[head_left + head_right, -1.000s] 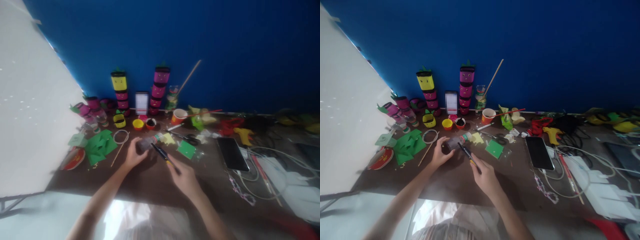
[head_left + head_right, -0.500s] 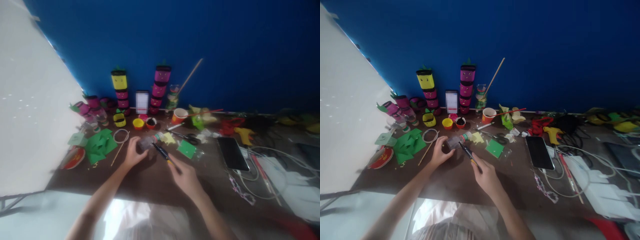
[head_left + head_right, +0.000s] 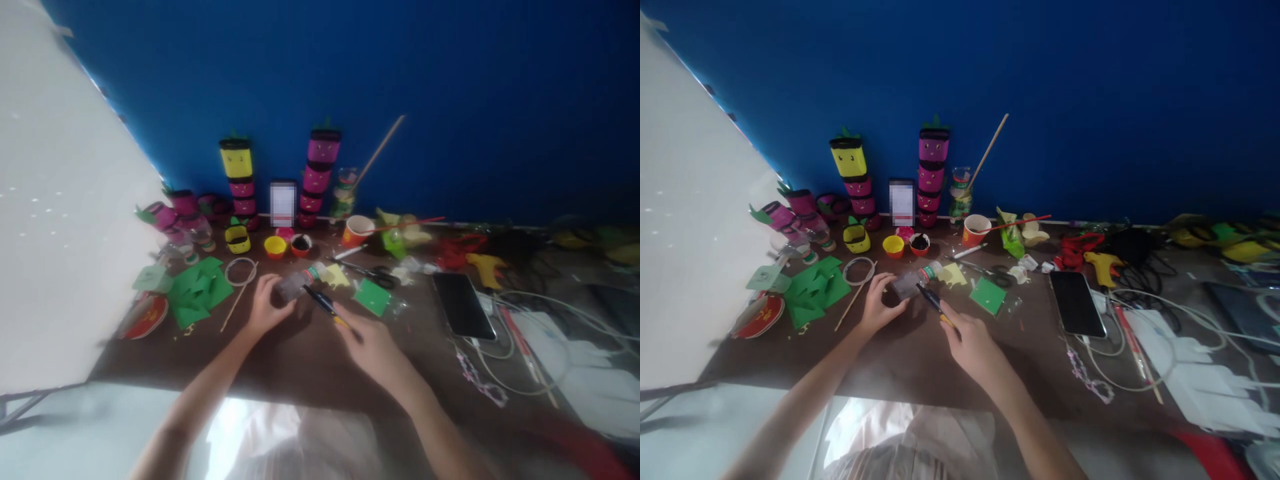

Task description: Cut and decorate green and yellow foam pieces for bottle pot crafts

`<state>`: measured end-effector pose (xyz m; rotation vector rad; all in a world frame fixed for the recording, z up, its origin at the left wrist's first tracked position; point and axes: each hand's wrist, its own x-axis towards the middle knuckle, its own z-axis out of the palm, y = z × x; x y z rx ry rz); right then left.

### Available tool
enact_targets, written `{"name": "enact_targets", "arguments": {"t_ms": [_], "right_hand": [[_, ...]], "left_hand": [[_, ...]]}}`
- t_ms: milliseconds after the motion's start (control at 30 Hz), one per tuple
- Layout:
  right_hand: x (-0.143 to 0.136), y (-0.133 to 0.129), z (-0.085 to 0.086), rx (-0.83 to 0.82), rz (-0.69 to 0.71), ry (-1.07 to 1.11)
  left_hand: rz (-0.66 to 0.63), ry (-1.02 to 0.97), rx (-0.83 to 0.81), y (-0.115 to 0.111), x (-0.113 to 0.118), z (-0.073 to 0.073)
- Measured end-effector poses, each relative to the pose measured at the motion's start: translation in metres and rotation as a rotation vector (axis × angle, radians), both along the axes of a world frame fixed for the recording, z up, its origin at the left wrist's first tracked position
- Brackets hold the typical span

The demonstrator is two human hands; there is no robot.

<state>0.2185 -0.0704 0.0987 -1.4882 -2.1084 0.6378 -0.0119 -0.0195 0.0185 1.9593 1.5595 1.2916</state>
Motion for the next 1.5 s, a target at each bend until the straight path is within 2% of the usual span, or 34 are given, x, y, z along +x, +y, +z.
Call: {"name": "enact_targets", "arguments": {"t_ms": [300,567,833,1033,1267,1500], "right_hand": [[-0.009,0.011,0.015,-0.048,0.049,-0.158],[-0.018,0.019,0.039,-0.213,0.095,-0.320],[-0.021,0.030,0.060,-0.240,0.146,-0.368],[-0.023,0.040,0.066,-0.260,0.211,-0.386],[-0.026,0.048,0.066,-0.203,0.266,-0.401],[-0.031,0.056,0.072,-0.282,0.259,-0.493]], "left_hand": [[0.004,-0.020,-0.012,0.002,-0.001,-0.001],[-0.005,-0.039,0.037,0.003,-0.001,-0.003],[-0.001,-0.043,0.048,0.004,-0.001,-0.004],[0.000,-0.048,0.027,0.004,-0.001,-0.003],[0.005,-0.051,0.027,0.004,-0.001,-0.003],[0.010,-0.058,0.040,0.005,-0.002,-0.007]]}}
